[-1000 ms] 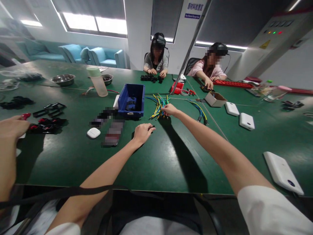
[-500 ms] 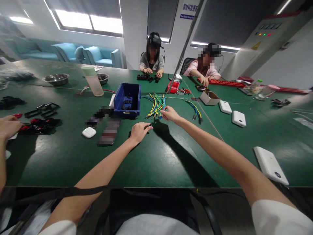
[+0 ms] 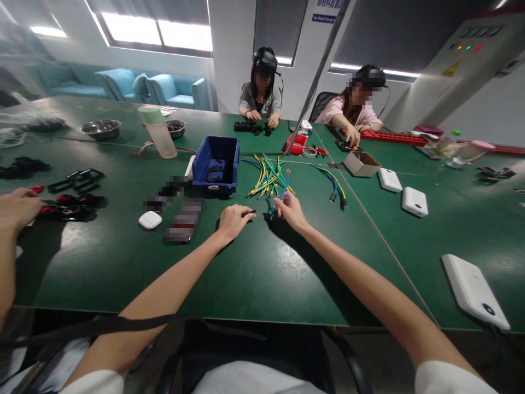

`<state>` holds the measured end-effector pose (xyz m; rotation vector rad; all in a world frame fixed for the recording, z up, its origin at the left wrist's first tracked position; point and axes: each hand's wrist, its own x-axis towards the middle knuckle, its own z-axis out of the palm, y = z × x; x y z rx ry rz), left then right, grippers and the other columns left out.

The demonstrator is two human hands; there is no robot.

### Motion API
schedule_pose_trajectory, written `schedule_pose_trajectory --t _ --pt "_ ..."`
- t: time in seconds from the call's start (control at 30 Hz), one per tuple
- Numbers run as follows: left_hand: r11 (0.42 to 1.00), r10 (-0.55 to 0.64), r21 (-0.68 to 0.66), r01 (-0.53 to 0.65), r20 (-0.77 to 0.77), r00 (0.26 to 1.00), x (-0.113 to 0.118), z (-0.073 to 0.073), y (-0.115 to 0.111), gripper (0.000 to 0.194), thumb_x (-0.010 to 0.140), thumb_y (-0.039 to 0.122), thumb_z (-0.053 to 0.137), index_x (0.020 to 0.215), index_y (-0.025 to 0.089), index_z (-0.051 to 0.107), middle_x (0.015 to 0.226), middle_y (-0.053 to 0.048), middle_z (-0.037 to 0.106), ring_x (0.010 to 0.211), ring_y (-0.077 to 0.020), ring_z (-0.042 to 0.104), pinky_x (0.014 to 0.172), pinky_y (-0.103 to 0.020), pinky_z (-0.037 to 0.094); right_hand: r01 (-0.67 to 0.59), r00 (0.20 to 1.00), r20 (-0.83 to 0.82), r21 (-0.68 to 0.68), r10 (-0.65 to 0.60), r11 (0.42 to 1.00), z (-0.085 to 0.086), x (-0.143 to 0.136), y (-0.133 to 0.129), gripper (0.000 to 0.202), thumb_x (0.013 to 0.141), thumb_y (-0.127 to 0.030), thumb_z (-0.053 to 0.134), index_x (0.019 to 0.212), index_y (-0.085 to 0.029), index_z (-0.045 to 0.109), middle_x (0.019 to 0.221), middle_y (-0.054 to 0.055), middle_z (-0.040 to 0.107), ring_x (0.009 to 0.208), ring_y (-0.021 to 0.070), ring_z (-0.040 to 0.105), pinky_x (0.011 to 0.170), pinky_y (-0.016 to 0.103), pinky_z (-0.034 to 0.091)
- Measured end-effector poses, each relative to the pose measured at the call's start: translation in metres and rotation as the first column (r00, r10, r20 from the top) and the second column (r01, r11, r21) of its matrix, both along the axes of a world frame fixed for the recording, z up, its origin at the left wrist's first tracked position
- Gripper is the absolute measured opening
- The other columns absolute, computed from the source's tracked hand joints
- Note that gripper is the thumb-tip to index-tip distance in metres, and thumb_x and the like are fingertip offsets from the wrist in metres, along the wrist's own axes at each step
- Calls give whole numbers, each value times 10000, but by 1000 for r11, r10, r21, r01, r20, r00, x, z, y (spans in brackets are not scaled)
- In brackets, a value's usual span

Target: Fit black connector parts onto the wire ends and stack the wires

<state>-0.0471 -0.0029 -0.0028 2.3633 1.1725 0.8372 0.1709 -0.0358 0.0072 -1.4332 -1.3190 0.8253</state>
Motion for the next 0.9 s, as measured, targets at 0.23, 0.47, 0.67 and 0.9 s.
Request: schedule_pose_trajectory --t 0.23,0.47,0.67,0.9 --pt "1000 6 2 -6 -26 1000 4 1 -2 160 846 345 630 839 218 727 829 -23 717 790 -177 616 709 -284 446 179 953 -266 113 -144 977 -16 0 -6 383 749 -492 668 859 -233 408 616 -51 575 450 118 508 426 219 391" --pt "997 -67 29 68 -36 997 6 3 -2 239 865 398 601 946 205 716 895 -35 717 839 -184 613 759 -299 458 223 926 -333 98 -179 970 -14 3 -2 351 740 -451 700 853 -214 468 582 -50 552 412 95 479 383 197 371" --pt "999 -44 19 44 -19 999 7 1 0 254 854 415 612 950 202 711 908 -47 712 860 -193 611 789 -313 465 202 913 -376 76 -159 976 -12 2 -6 334 804 -522 597 828 -204 497 660 -2 612 456 104 554 377 190 366" --pt "999 -24 40 24 14 1000 6 1 0 243 867 392 598 953 193 708 935 -51 700 901 -196 602 841 -325 464 197 884 -438 37 -161 980 -15 -8 -13 284 808 -481 576 845 -224 462 661 -17 610 461 114 570 367 185 359"
